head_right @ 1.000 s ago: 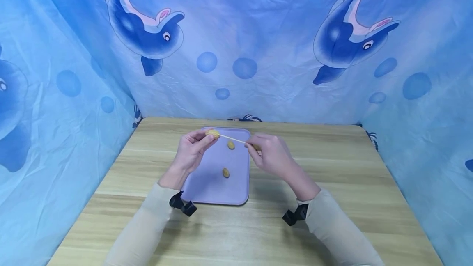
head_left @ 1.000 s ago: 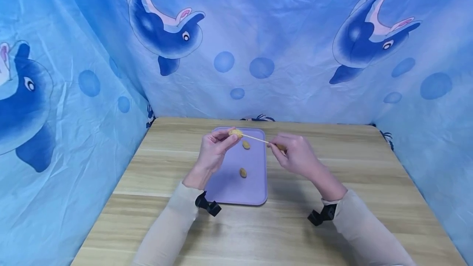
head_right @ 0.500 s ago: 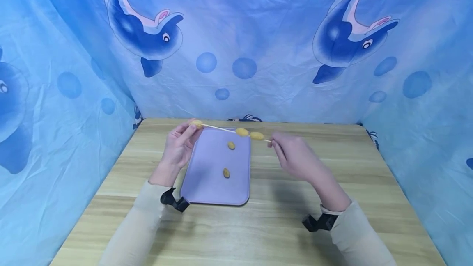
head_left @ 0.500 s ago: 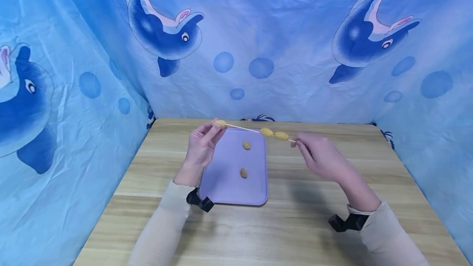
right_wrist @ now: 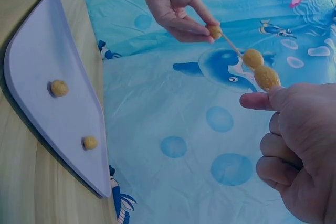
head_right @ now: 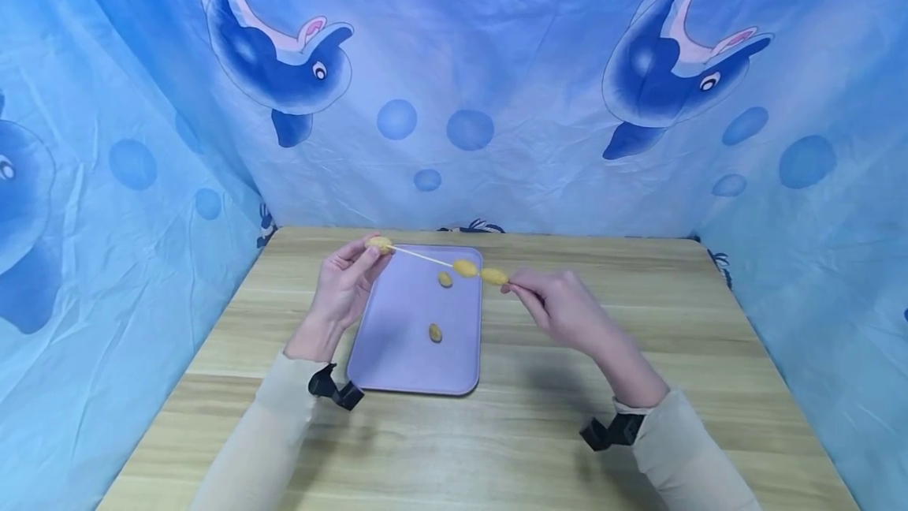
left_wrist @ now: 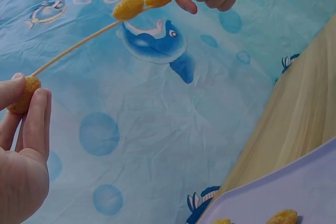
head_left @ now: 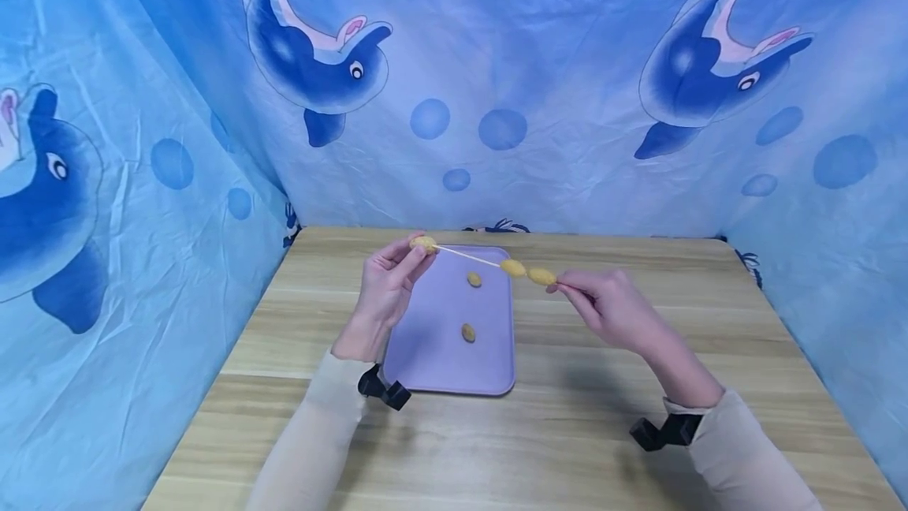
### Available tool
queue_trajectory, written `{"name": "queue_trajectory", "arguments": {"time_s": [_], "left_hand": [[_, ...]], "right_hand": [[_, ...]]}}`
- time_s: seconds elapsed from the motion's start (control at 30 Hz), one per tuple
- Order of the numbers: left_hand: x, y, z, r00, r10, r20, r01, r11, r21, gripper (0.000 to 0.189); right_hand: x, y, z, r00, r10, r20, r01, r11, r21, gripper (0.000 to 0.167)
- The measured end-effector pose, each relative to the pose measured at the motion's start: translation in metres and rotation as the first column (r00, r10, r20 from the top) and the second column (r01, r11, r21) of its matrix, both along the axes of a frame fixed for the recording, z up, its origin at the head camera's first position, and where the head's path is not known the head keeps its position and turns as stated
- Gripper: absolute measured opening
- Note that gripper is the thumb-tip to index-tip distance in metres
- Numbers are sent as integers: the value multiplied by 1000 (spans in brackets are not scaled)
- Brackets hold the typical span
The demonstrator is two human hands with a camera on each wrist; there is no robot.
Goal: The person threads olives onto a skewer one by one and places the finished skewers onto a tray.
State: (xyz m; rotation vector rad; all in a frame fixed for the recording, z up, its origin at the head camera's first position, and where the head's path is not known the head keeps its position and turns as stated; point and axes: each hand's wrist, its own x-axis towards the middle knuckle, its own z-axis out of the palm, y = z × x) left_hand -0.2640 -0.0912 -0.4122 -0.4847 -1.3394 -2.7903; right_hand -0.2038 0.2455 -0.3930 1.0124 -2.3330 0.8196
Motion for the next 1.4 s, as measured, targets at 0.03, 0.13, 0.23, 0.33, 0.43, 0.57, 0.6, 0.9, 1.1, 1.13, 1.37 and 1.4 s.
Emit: {"name": "queue_trajectory", "arguments": {"time_s": [0.03, 0.13, 0.23, 0.33, 0.43, 0.57, 0.6, 0.9, 1.1, 1.13, 1.37, 1.4], "left_hand": [[0, 0, 1, 1000, 4, 4, -4, 1000, -2, 27], [1, -1, 2, 1000, 13, 21, -13, 1000, -3, 29], [1, -2, 0, 999, 13, 31, -12, 1000, -20, 33], [1, -3, -3, 1000, -3, 13, 3, 999, -37, 36], [1, -3, -8, 997, -45, -59, 44, 999, -26, 35], [1, -1, -10, 975, -116, -188, 118, 993, -1, 34], [1, 0, -9, 970, -128, -208, 132, 991, 6, 35], [6, 3, -2, 988, -90, -128, 83, 995, -60, 38], [6, 6, 1, 998, -10, -57, 2, 990, -139, 43], [7, 6, 1, 999, 2, -45, -8, 989, -151, 45], [8, 4, 2, 997, 69, 28, -61, 978, -200, 44], [8, 3, 2, 997, 76, 32, -68, 978, -196, 42]], "right_hand": [[-1, -1, -1, 1000, 5, -15, -5, 1000, -5, 27], [-2, -2, -2, 999, 13, -47, -13, 1000, -10, 27], [-3, -3, -2, 998, 13, -54, -14, 1000, -13, 27], [-2, -3, -3, 999, 4, -32, -4, 1000, -17, 25], [-1, -1, -6, 1000, -5, 14, 5, 1000, -30, 24], [2, 2, -10, 996, -26, 89, 30, 999, -38, 27], [3, 3, -11, 993, -32, 110, 36, 999, -36, 27], [6, 3, -15, 982, 24, 185, -15, 999, -48, 28], [2, 11, -20, 990, 52, 129, -48, 998, -38, 31], [1, 12, -20, 990, 59, 125, -55, 998, -34, 31], [-2, 14, -9, 992, 88, 92, -90, 996, 22, 33], [-3, 13, -7, 993, 86, 83, -88, 996, 32, 33]]}}
